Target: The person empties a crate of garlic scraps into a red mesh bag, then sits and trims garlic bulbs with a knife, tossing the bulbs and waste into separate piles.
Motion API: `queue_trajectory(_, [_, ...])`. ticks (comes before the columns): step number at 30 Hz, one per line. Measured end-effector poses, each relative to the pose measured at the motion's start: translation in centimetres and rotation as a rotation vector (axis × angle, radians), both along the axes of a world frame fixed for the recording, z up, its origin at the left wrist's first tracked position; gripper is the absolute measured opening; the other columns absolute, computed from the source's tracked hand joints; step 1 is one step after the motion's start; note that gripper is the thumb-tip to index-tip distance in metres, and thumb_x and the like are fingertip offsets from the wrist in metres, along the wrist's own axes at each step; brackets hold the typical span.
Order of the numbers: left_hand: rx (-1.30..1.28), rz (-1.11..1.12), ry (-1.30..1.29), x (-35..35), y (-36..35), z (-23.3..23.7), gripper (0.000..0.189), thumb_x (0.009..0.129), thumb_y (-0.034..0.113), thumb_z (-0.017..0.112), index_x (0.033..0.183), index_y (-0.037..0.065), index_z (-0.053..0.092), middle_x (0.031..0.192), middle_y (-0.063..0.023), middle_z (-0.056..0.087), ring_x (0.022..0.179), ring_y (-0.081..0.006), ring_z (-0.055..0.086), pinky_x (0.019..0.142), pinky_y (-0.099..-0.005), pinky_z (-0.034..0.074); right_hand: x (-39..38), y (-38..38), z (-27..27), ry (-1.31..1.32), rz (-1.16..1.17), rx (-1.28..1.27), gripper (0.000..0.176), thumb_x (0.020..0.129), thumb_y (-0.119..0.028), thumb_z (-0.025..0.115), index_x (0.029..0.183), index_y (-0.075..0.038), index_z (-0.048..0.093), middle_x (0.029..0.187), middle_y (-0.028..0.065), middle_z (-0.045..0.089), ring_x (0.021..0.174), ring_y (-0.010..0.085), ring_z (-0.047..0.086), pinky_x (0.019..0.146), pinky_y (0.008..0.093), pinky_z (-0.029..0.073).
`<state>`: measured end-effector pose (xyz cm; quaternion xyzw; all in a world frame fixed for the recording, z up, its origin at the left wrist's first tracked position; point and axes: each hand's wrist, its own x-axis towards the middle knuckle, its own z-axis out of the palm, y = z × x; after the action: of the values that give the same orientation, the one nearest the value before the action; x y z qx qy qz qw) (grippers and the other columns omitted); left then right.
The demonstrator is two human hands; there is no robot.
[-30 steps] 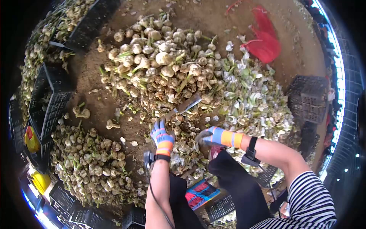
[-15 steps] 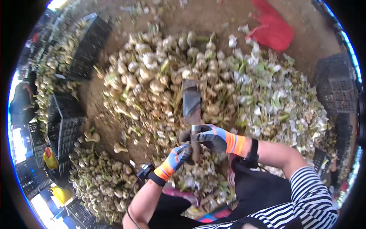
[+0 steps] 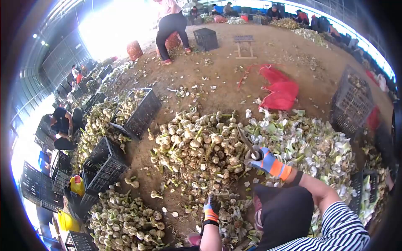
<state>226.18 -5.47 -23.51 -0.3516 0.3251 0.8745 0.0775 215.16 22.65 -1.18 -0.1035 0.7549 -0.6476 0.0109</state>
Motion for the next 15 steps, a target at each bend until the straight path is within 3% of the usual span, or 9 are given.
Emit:
queue_trajectory(1, [0.008, -0.036, 0.136, -0.1, -0.7, -1.6, 0.034, 0.080, 0.022, 0.064, 0.110, 0.012, 0.051, 0.083, -0.0035, 0.059, 0.074, -0.0163, 0.057, 0.065, -0.0298, 0.048, -0.2, 0.5, 0.2, -0.121, 0.092, 0.100, 0.026, 0.068, -0.017, 0.074, 0.076, -0.005, 0.052, 0.061, -0.0031, 0.044, 0.057, 0.0075, 0.038, 0.052, 0.0242, 0.037])
queue_trajectory(2, [0.022, -0.067, 0.273, -0.3, -0.9, -0.1, 0.037, 0.082, 0.014, 0.061, 0.117, 0.013, 0.047, 0.088, -0.0034, 0.057, 0.078, -0.0152, 0.057, 0.065, -0.0274, 0.048, -0.2, 0.4, -0.5, -0.129, 0.038, 0.214, 0.029, 0.068, -0.022, 0.074, 0.072, -0.005, 0.052, 0.057, -0.0024, 0.043, 0.055, 0.0089, 0.038, 0.050, 0.0262, 0.036])
queue_trajectory(3, [0.374, -0.037, 0.196, -0.9, -1.3, 1.3, 0.042, 0.084, 0.010, 0.058, 0.123, 0.014, 0.043, 0.094, -0.0039, 0.057, 0.082, -0.0148, 0.057, 0.067, -0.0253, 0.047, -0.5, 0.2, -1.3, -0.140, -0.013, 0.333, 0.032, 0.067, -0.026, 0.074, 0.068, -0.005, 0.051, 0.054, -0.0016, 0.042, 0.053, 0.0102, 0.038, 0.049, 0.0281, 0.036])
queue_trajectory(5, [-0.046, 0.077, 0.362, -2.0, 2.4, 11.2, 0.044, 0.086, 0.007, 0.054, 0.127, 0.011, 0.040, 0.097, -0.0029, 0.055, 0.081, -0.0118, 0.056, 0.066, -0.0221, 0.047, -1.2, 0.1, -4.9, -0.033, -0.062, 0.375, 0.037, 0.067, -0.029, 0.073, 0.087, -0.003, 0.058, 0.063, 0.0059, 0.058, 0.058, 0.0174, 0.053, 0.057, 0.0327, 0.044])
queue_trajectory(7, [-0.088, 0.001, 0.511, -3.2, 2.0, 11.9, 0.046, 0.084, 0.002, 0.055, 0.127, 0.011, 0.041, 0.098, -0.0027, 0.056, 0.081, -0.0121, 0.057, 0.068, -0.0238, 0.049, -1.5, -0.7, -4.0, -0.060, 0.020, 0.477, 0.042, 0.067, -0.030, 0.073, 0.096, -0.003, 0.058, 0.069, 0.0102, 0.061, 0.063, 0.0215, 0.058, 0.061, 0.0337, 0.046])
queue_trajectory(9, [-0.142, 0.036, 0.503, -4.6, 2.4, 12.2, 0.047, 0.081, -0.001, 0.058, 0.124, 0.012, 0.044, 0.101, -0.0036, 0.056, 0.080, -0.0130, 0.057, 0.066, -0.0243, 0.049, -1.3, -1.7, -2.5, -0.098, 0.071, 0.501, 0.042, 0.068, -0.032, 0.072, 0.094, -0.003, 0.058, 0.071, 0.0128, 0.061, 0.063, 0.0231, 0.058, 0.061, 0.0337, 0.045])
queue_trajectory(12, [-0.157, -0.052, 0.442, -5.5, 2.1, 12.7, 0.055, 0.078, -0.003, 0.062, 0.126, 0.014, 0.043, 0.096, -0.0051, 0.058, 0.074, -0.0126, 0.057, 0.060, -0.0240, 0.049, -1.4, -2.5, -6.0, -0.134, 0.093, 0.566, 0.037, 0.070, -0.030, 0.072, 0.093, -0.004, 0.059, 0.072, 0.0109, 0.062, 0.063, 0.0209, 0.057, 0.060, 0.0320, 0.045])
queue_trajectory(14, [-0.310, -0.095, 0.504, -6.0, 3.4, 16.1, 0.061, 0.075, -0.008, 0.060, 0.129, 0.012, 0.040, 0.093, -0.0072, 0.058, 0.067, -0.0119, 0.056, 0.055, -0.0224, 0.046, -1.0, -3.0, -9.2, -0.123, 0.042, 0.219, 0.031, 0.071, -0.025, 0.071, 0.093, -0.006, 0.062, 0.073, 0.0088, 0.062, 0.062, 0.0183, 0.056, 0.060, 0.0299, 0.045])
queue_trajectory(15, [-0.340, -0.026, 0.466, -6.3, 3.9, 15.8, 0.066, 0.072, -0.012, 0.059, 0.130, 0.011, 0.037, 0.091, -0.0084, 0.058, 0.064, -0.0117, 0.054, 0.054, -0.0222, 0.045, -0.8, -3.1, -9.6, -0.138, 0.041, 0.216, 0.031, 0.071, -0.025, 0.071, 0.093, -0.006, 0.062, 0.073, 0.0088, 0.062, 0.062, 0.0183, 0.056, 0.060, 0.0299, 0.045])
